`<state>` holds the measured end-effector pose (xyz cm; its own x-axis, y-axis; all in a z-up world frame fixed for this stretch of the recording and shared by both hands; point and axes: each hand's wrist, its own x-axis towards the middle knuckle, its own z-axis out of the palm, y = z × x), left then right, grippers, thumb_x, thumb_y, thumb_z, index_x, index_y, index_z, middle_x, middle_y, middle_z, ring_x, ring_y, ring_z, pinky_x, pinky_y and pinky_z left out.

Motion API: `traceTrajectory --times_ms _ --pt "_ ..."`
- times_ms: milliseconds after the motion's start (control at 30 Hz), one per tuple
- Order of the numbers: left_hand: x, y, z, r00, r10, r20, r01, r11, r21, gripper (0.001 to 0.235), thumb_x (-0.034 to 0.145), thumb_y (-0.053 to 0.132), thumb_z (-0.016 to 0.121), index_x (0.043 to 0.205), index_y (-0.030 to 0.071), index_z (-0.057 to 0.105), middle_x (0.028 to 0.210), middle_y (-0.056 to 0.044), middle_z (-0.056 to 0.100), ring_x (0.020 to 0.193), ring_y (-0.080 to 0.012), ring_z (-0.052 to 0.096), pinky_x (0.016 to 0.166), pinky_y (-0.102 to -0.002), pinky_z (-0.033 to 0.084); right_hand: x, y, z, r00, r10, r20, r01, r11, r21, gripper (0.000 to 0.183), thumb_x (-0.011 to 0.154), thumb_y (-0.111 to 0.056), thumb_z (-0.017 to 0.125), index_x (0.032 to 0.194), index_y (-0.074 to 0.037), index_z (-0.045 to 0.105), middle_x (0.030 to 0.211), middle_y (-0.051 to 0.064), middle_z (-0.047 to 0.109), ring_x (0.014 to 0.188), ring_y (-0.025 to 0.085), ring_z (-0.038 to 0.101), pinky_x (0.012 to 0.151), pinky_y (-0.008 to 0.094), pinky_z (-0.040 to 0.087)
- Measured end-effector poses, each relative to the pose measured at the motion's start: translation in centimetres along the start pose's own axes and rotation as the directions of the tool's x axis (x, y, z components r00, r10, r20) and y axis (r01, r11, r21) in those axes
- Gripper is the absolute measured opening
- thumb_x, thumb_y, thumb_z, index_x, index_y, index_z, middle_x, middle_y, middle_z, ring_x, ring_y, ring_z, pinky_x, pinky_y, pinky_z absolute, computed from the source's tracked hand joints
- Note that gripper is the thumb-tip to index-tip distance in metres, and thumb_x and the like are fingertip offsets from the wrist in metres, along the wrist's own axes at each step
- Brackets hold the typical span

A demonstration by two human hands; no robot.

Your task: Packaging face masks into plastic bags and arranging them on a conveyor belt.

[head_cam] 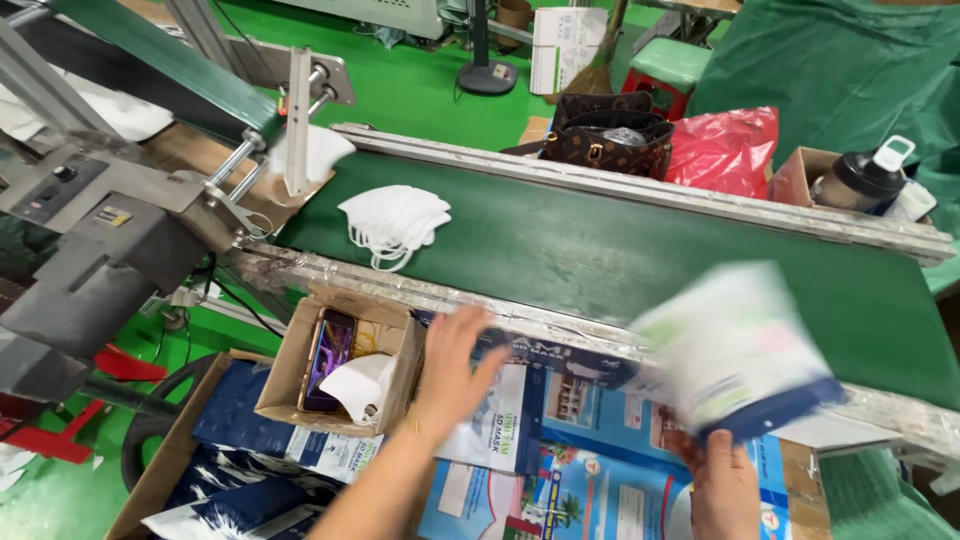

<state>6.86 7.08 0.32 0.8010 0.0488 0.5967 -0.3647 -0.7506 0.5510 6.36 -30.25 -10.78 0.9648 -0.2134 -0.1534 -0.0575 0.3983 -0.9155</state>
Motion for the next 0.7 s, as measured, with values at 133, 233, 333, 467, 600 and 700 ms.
traceTrajectory --times_ms 133,233,333,467,600,700 --pt "6.4 -6.1 1.3 0.999 0.038 0.021 -0.039 0.995 0.09 0.062 0.091 0.03 0.073 0.143 0.004 0.052 0.153 -0.023 0.046 0.148 -0.0442 0.036 0.123 -0.06 0.02 2.0 8.4 -2.3 0.976 -0.061 0.208 0.164 0.835 -0.525 0.043 0.098 -0.029 0.058 0.135 -0.008 0.06 0.123 0.009 0.067 0.105 0.024 0.067 0.093 0.039 0.053" --pt "11.3 -9.3 1.4 0.999 -0.017 0.033 0.007 0.965 0.262 0.081 0.082 0.035 0.077 0.147 0.003 0.043 0.155 -0.028 0.037 0.147 -0.049 0.028 0.119 -0.062 0.017 1.5 13.7 -2.0 0.728 -0.454 0.513 0.675 0.346 -0.652 0.04 0.08 -0.032 0.078 0.112 -0.009 0.071 0.111 0.011 0.072 0.106 0.027 0.069 0.093 0.039 0.054" --pt "14.4 -11.9 1.0 0.98 -0.187 0.063 0.135 0.871 0.472 0.109 0.067 0.043 0.082 0.153 -0.001 0.031 0.16 -0.036 0.019 0.148 -0.0561 0.014 0.117 -0.065 0.012 0.8 12.5 -0.4 0.603 -0.385 0.699 0.78 0.1 -0.617 0.027 0.07 -0.031 0.082 0.093 -0.018 0.081 0.101 0.01 0.072 0.093 0.029 0.069 0.083 0.041 0.054" --pt "14.7 -19.2 3.8 0.873 -0.481 0.086 0.326 0.704 0.631 0.092 0.084 0.039 0.072 0.158 0.001 0.032 0.144 -0.029 0.045 0.13 -0.0481 0.046 0.113 -0.057 0.03 0.9 12.9 -0.7 0.609 -0.44 0.659 0.765 0.106 -0.636 0.018 0.07 -0.03 0.081 0.086 -0.021 0.081 0.097 0.002 0.074 0.093 0.026 0.069 0.08 0.04 0.054" --pt "14.8 -15.0 1.1 0.886 -0.449 0.116 0.411 0.876 0.252 0.037 0.101 0.022 0.058 0.133 0.005 0.063 0.112 -0.02 0.075 0.1 -0.0372 0.071 0.086 -0.047 0.055 -0.6 10.8 0.6 0.664 -0.422 0.617 0.725 0.164 -0.669 0.016 0.071 -0.026 0.081 0.085 -0.019 0.08 0.098 0.002 0.075 0.092 0.025 0.068 0.081 0.039 0.053" --pt "13.0 -10.7 2.4 0.803 -0.408 0.435 0.589 0.429 -0.685 0.039 0.093 0.015 0.068 0.127 -0.004 0.065 0.112 -0.011 0.074 0.097 -0.0195 0.071 0.086 -0.038 0.057 0.1 11.1 0.3 0.819 -0.239 0.522 0.573 0.358 -0.737 0.024 0.074 -0.028 0.081 0.096 -0.017 0.08 0.102 0.001 0.077 0.098 0.023 0.07 0.087 0.036 0.053"
